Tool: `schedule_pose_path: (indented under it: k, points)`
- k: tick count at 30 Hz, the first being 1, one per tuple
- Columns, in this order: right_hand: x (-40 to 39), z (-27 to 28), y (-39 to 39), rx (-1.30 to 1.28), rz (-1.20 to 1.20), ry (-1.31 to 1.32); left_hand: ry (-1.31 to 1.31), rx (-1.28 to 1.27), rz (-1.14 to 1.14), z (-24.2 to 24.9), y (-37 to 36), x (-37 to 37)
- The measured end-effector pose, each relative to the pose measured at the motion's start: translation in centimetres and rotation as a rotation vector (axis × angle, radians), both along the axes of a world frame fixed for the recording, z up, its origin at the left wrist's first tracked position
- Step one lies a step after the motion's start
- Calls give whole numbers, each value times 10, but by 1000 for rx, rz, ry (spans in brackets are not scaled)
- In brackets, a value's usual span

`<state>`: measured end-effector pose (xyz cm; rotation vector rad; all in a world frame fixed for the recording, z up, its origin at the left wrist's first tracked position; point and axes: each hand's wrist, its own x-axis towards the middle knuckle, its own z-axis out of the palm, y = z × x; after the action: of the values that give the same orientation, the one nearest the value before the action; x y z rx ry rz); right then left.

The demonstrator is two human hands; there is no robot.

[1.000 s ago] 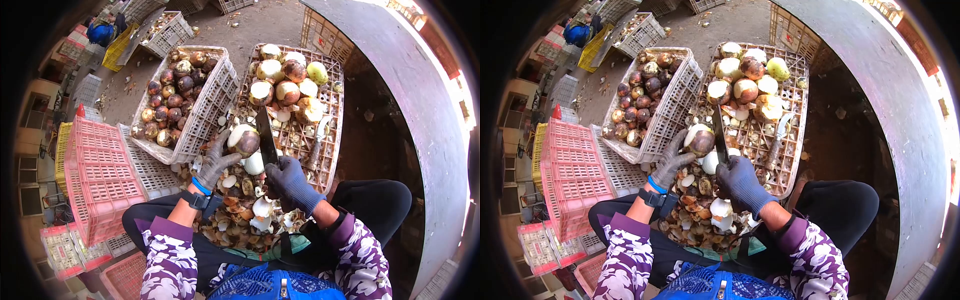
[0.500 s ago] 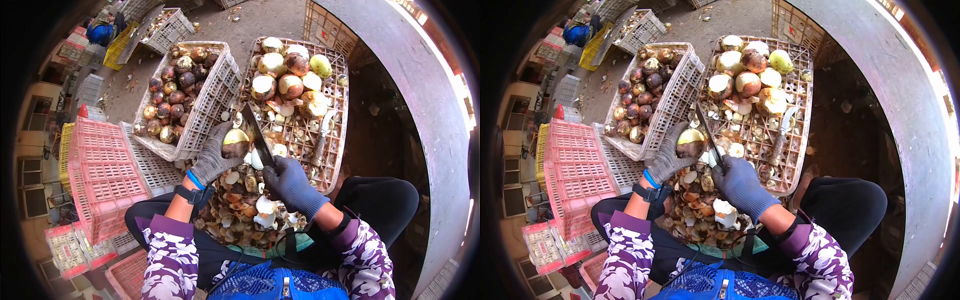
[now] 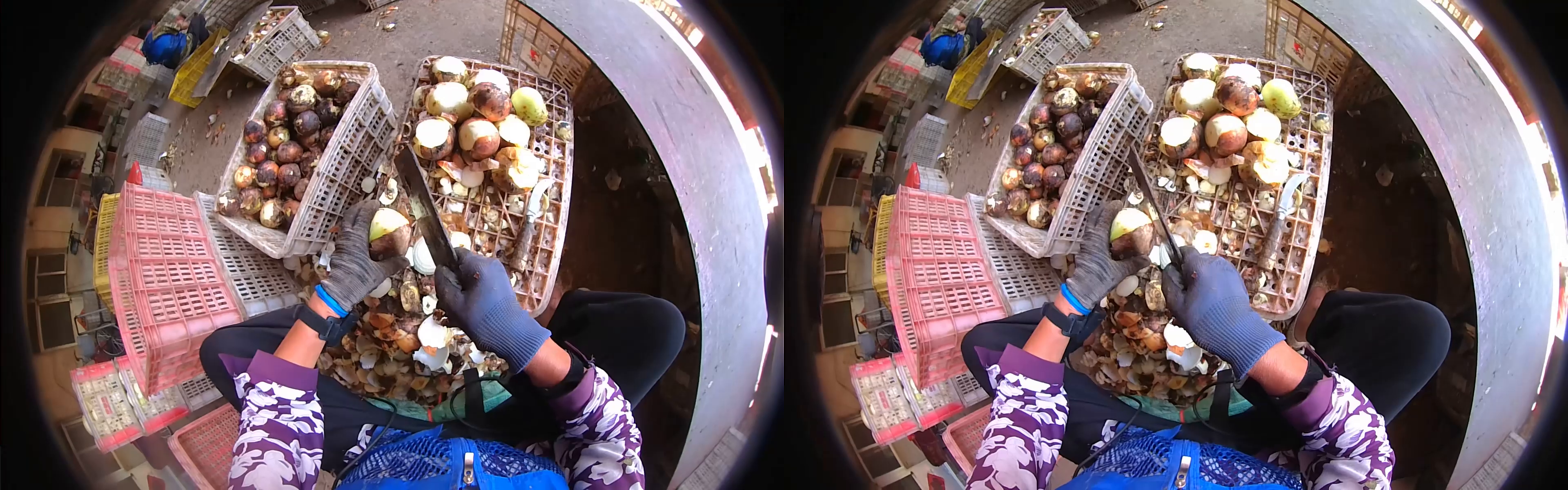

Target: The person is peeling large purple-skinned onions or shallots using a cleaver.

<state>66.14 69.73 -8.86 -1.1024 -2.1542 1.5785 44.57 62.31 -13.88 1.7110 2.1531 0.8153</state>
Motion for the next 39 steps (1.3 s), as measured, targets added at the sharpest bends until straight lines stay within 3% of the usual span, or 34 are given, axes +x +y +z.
schedule_pose_path:
  k: [6, 11, 22, 25, 29, 32, 33, 39]
  points:
    - [2, -6, 2, -179, 83, -47, 112, 45, -8, 3, 2, 7]
    - [5, 11, 12, -350, 131, -76, 55, -35, -14, 8, 5, 7]
    - [0, 5, 9, -155, 178, -117, 17, -136, -24, 1, 5, 5]
    - [-20, 2, 13, 34, 197, -153, 62, -182, 6, 4, 6, 8]
    - [-35, -4, 11, 58, 164, -169, 114, -95, 52, 0, 4, 10]
    - [-42, -19, 2, 220, 145, -184, 112, -109, 72, 3, 1, 10]
    - [-45, -12, 3, 137, 186, -255, 101, -117, 62, 6, 0, 11]
    - [-55, -24, 3, 219, 198, -221, 175, 21, 69, -8, -6, 15]
